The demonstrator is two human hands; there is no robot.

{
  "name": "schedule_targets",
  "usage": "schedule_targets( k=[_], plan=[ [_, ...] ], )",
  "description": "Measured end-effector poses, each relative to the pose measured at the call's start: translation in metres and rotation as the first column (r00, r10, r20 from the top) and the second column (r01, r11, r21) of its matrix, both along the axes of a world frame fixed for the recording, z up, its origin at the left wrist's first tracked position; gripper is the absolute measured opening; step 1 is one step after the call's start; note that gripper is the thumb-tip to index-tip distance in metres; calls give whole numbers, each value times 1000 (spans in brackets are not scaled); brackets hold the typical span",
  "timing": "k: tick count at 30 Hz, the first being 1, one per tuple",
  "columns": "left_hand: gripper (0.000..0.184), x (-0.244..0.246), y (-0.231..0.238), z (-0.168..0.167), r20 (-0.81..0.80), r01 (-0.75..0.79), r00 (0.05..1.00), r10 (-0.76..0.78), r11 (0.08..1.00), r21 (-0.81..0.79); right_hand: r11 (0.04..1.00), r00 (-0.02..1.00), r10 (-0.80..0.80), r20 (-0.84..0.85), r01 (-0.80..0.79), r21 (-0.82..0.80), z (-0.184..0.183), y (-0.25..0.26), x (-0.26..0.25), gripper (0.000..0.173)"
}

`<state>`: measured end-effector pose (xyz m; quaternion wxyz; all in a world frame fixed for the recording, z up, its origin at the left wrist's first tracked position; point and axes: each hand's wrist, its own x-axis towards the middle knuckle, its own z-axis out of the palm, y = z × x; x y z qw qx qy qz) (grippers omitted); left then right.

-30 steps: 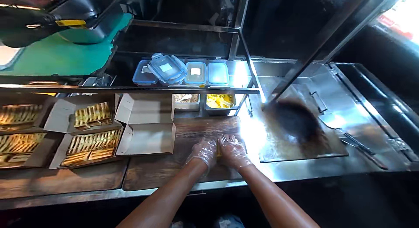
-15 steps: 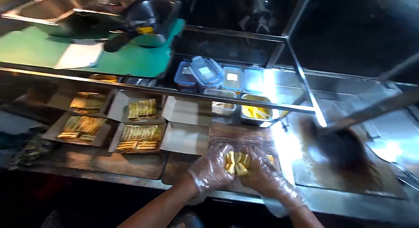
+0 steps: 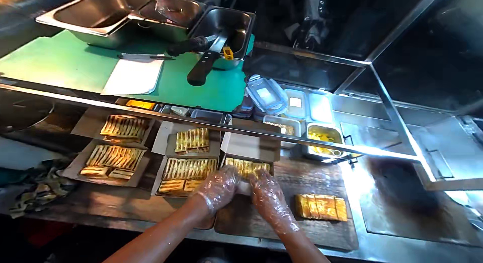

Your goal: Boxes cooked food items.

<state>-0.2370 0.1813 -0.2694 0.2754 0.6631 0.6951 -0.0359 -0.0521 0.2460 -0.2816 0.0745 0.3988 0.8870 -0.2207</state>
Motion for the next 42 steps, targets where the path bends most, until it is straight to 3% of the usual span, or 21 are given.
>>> schedule_targets(
  k=[4, 6, 8, 10, 12, 13, 15, 17, 19, 22, 24, 26, 28, 30, 32, 33, 34, 36, 38, 40, 42],
  plan=[
    [39, 9, -7, -5, -116, -51, 993, 36, 990, -134, 987, 996, 35, 81, -22, -157, -7, 3, -5, 41],
    [40, 12, -9, 2, -122, -86, 990, 67, 984, -158, 982, 999, 28, -29, -33, -185, -1, 7, 3, 39],
    [37, 20, -15, 13, -91, -101, 991, 95, 993, -65, 993, 971, -32, -239, 3, -121, 16, 10, 42, 38],
    [35, 37, -24, 18, 14, -114, 993, 114, 979, 168, 980, 925, -185, -332, 197, 4, 30, 19, 109, 33],
    [35, 78, -18, 21, 190, -203, 972, 140, 906, 370, 911, 898, -406, -170, 412, 4, 37, 48, 189, 34],
    [35, 104, -5, 25, 286, -250, 945, 160, 915, 317, 883, 886, -464, 26, 464, -73, 37, 69, 226, 40],
    [42, 156, 37, 31, 369, -243, 901, 229, 970, -9, 859, 889, -400, 223, 448, -246, 18, 105, 279, 64],
    [66, 200, 77, 10, 318, -185, 914, 253, 956, -228, 844, 928, -325, 182, 372, -386, -6, 118, 302, 78],
    [82, 232, 100, -7, 203, -139, 955, 217, 930, -341, 846, 935, -334, 122, 354, -400, -17, 116, 310, 67],
    [73, 255, 97, -11, 46, -202, 971, 233, 912, -357, 812, 903, -430, 0, 386, -438, -18, 95, 319, 59],
    [68, 261, 89, -11, 48, -246, 960, 276, 911, -332, 795, 860, -495, -123, 392, -463, -28, 83, 326, 56],
    [64, 261, 82, -15, 115, -310, 924, 366, 888, -340, 728, 772, -606, -191, 442, -523, -37, 77, 332, 55],
    [65, 253, 75, -22, 225, -424, 822, 523, 826, -371, 552, 542, -800, -258, 496, -670, -42, 73, 335, 54],
    [68, 240, 59, -29, 440, -542, 607, 661, 750, -379, 375, 228, -924, -306, 402, -835, -39, 68, 335, 48],
    [62, 219, 34, -16, 675, -611, 347, 651, 703, -363, 337, 115, -941, -318, 248, -908, -21, 62, 316, 45],
    [58, 203, 21, -3, 750, -629, 284, 598, 706, -325, 344, 120, -938, -326, 190, -919, -10, 57, 296, 45],
    [54, 185, 8, 11, 791, -652, 309, 528, 723, -228, 361, 140, -929, -343, 140, -922, 1, 52, 271, 47],
    [45, 136, -9, 29, 704, -626, 592, 392, 774, 96, 485, 262, -854, -448, 94, -869, 24, 42, 205, 49],
    [37, 81, -8, 34, 320, -404, 899, 298, 848, 345, 718, 552, -618, -560, 106, -688, 38, 34, 132, 43],
    [45, 40, 5, 30, -30, -164, 985, 171, 973, 161, 943, 884, -181, -431, 32, -331, 34, 31, 67, 36],
    [55, 19, 15, 9, -142, -27, 990, 18, 998, -58, 976, 980, 141, -140, -161, -147, 13, 28, 23, 39]
  ],
)
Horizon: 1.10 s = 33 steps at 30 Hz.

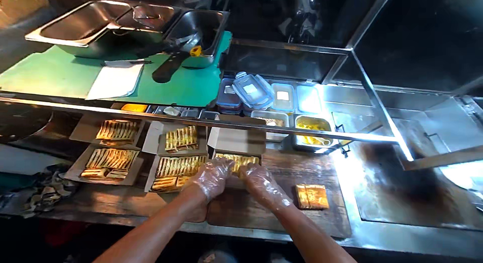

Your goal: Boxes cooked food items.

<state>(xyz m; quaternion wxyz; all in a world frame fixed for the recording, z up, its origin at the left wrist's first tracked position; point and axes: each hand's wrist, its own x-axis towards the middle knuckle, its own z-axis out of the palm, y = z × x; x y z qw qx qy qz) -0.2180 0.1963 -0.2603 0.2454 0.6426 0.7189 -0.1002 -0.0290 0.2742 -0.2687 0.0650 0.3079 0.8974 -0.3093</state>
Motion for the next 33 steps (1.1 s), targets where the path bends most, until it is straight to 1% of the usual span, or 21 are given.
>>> schedule_targets(
  k=[1, 2, 5, 7, 9, 11, 13, 15, 16, 17, 18, 19, 20, 21, 23, 24, 25, 27, 28, 30, 33],
  plan=[
    [52, -5, 1, -10, 13, 41, 999, -40, 998, -50, 997, 993, 76, 89, -78, 20, -9, -3, -10, 43],
    [45, -9, 1, -16, 43, 83, 996, -80, 994, -73, 993, 983, 111, 143, -116, 21, -14, -4, -14, 43],
    [29, -15, -4, -21, 152, 160, 977, -150, 985, -57, 991, 966, 133, 222, -125, -50, -11, -2, -11, 35],
    [27, -13, -9, -26, 155, 146, 978, -138, 988, -42, 991, 962, 128, 242, -114, -70, -13, -2, -11, 34],
    [27, -9, -8, -29, 104, 114, 989, -108, 992, -56, 993, 964, 111, 241, -101, -53, -16, -4, -19, 33],
    [28, -4, -8, -22, 68, 81, 995, -76, 995, -67, 997, 976, 80, 201, -76, -27, -17, -9, -24, 30],
    [27, 6, -12, -11, 98, 28, 995, -26, 999, -17, 999, 996, 44, 72, -45, 11, -12, -12, -4, 30],
    [25, 28, -15, 2, 274, -96, 960, 65, 990, 102, 994, 989, -92, -116, 97, 43, 2, -8, 43, 32],
    [24, 45, -15, 6, 400, -192, 909, 119, 970, 148, 972, 967, -218, -136, 227, 54, 12, -2, 74, 32],
    [24, 67, -9, 9, 502, -271, 850, 159, 949, 159, 930, 931, -355, -87, 361, 65, 18, 10, 106, 31],
    [26, 92, 2, 12, 571, -303, 801, 182, 945, 125, 885, 884, -465, 50, 463, 42, 24, 27, 138, 32],
    [29, 118, 17, 12, 616, -303, 760, 206, 951, 56, 854, 837, -509, 203, 520, -2, 23, 45, 166, 33],
    [32, 144, 37, 8, 627, -279, 743, 233, 960, -26, 848, 812, -487, 322, 527, -46, 16, 61, 189, 35],
    [39, 169, 60, 1, 594, -236, 761, 262, 964, -123, 864, 822, -424, 380, 493, -104, 6, 75, 205, 36],
    [54, 212, 96, -22, 472, -161, 840, 268, 954, -255, 908, 885, -284, 370, 372, -192, -19, 86, 218, 52],
    [57, 229, 108, -28, 410, -134, 876, 253, 945, -297, 924, 905, -229, 357, 318, -213, -25, 88, 218, 58],
    [57, 242, 116, -30, 348, -115, 908, 233, 938, -326, 923, 915, -209, 345, 301, -239, -27, 89, 217, 58],
    [54, 258, 121, -31, 278, -76, 943, 182, 933, -353, 892, 911, -225, 345, 335, -304, -28, 89, 219, 50],
    [52, 262, 122, -30, 277, -60, 946, 167, 932, -358, 874, 908, -233, 349, 353, -334, -27, 91, 222, 47],
    [51, 256, 117, -30, 354, -17, 924, 148, 937, -348, 857, 918, -226, 325, 346, -382, -25, 93, 226, 43],
    [42, 226, 91, -20, 591, -10, 791, 155, 971, -241, 865, 965, -164, 204, 240, -441, -13, 84, 219, 34]
  ],
)
